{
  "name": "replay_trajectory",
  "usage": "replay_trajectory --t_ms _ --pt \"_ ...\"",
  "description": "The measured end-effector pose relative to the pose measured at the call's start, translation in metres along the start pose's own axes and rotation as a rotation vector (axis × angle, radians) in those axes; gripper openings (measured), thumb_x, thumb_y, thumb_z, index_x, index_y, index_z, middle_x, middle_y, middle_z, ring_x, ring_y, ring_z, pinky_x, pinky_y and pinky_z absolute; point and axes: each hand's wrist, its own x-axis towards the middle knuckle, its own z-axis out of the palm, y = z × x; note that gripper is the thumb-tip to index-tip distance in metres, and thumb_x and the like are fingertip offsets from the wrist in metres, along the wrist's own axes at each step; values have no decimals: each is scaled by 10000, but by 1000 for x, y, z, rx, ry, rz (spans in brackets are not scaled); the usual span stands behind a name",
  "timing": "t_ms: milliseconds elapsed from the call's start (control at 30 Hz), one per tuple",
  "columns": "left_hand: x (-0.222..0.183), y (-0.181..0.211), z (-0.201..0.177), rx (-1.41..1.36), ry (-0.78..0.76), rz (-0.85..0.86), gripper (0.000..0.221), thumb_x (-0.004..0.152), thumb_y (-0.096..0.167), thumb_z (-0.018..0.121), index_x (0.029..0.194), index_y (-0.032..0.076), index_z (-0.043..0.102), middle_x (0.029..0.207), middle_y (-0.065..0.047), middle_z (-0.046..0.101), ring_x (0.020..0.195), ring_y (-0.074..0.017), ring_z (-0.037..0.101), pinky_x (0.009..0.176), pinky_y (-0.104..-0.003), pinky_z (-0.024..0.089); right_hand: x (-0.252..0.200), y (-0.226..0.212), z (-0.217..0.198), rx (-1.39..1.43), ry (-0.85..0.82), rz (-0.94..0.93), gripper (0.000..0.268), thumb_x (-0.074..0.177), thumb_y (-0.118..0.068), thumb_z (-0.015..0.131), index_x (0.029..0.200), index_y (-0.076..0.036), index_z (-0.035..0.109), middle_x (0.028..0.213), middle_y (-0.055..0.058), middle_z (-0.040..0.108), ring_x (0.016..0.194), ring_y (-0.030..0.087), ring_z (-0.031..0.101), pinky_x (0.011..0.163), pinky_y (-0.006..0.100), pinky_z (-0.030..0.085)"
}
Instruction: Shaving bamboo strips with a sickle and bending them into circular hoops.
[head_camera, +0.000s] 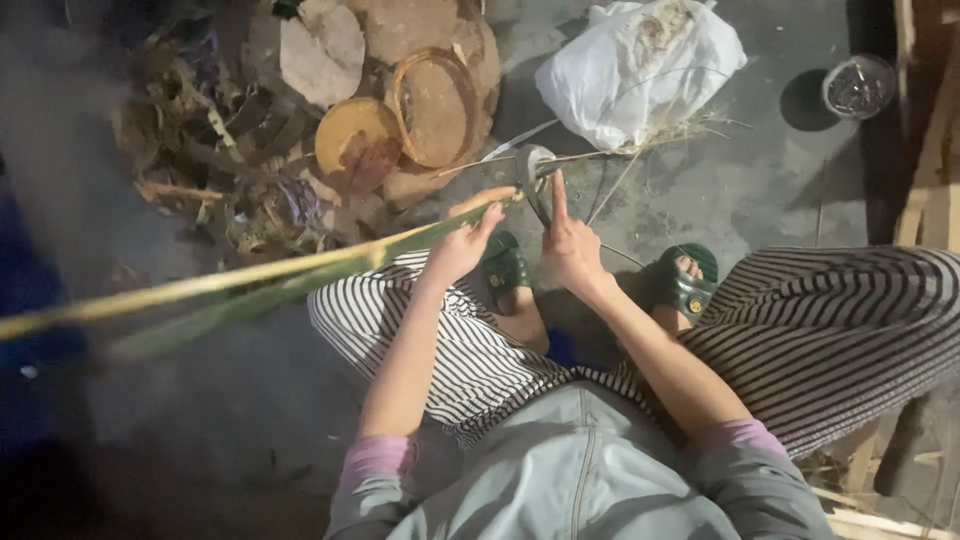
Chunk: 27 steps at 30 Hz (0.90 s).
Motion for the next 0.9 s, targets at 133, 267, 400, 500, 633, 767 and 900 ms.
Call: replay_trajectory --t_ms 133,267,400,500,633,767,900 --pt "-18 26 -12 15 14 44 284 1081 205 558 1309 121 705 1252 -155 721 1060 -288 727 896 -451 600 -4 -2 -15 -15 19 31 931 1003 -100 585 1655 -229 -67 1079 294 746 999 455 748 833 611 570" --pt "-38 33 -15 -70 84 46 314 1085 183 518 1316 58 690 1299 -217 679 1110 -327 692 911 -480 618 -17 -14 -18 -58 12 34 915 1000 -155 561 1657 -254 -67 1037 249 763 966 428 758 861 604 573" --pt "-61 79 -38 -239 187 80 302 1089 142 485 1264 -15 675 1310 -254 667 1177 -381 652 924 -530 597 -9 0 -25 -46 86 134 913 972 -115 586 1664 -299 20 1000 251 777 964 426 766 849 601 574" --pt "-91 134 -70 -305 306 101 239 1045 119 550 1156 -11 717 1251 -248 699 1112 -363 713 874 -532 660 -9 24 -59 -10 183 182 880 983 -90 573 1668 -314 67 1018 264 768 982 433 755 892 608 557" --pt "-166 161 -169 -404 466 193 453 986 205 527 1275 -141 573 1303 -319 641 1176 -394 700 974 -398 638 18 106 -54 -85 484 -24 814 982 -87 509 1653 -177 56 960 296 704 756 523 667 647 627 508" --pt "-143 132 -191 -268 403 225 291 1086 157 484 1227 -51 630 1251 -273 681 1074 -346 738 872 -402 675 14 97 -33 57 482 -107 690 990 -164 549 1619 -149 264 1113 295 698 926 512 677 747 637 525" --pt "-63 91 -184 -379 175 213 382 1058 216 504 1300 -69 578 1223 -311 677 935 -321 755 739 -393 663 7 64 -1 -61 326 -29 776 991 -208 585 1650 -239 178 1075 292 743 982 476 739 836 631 584"
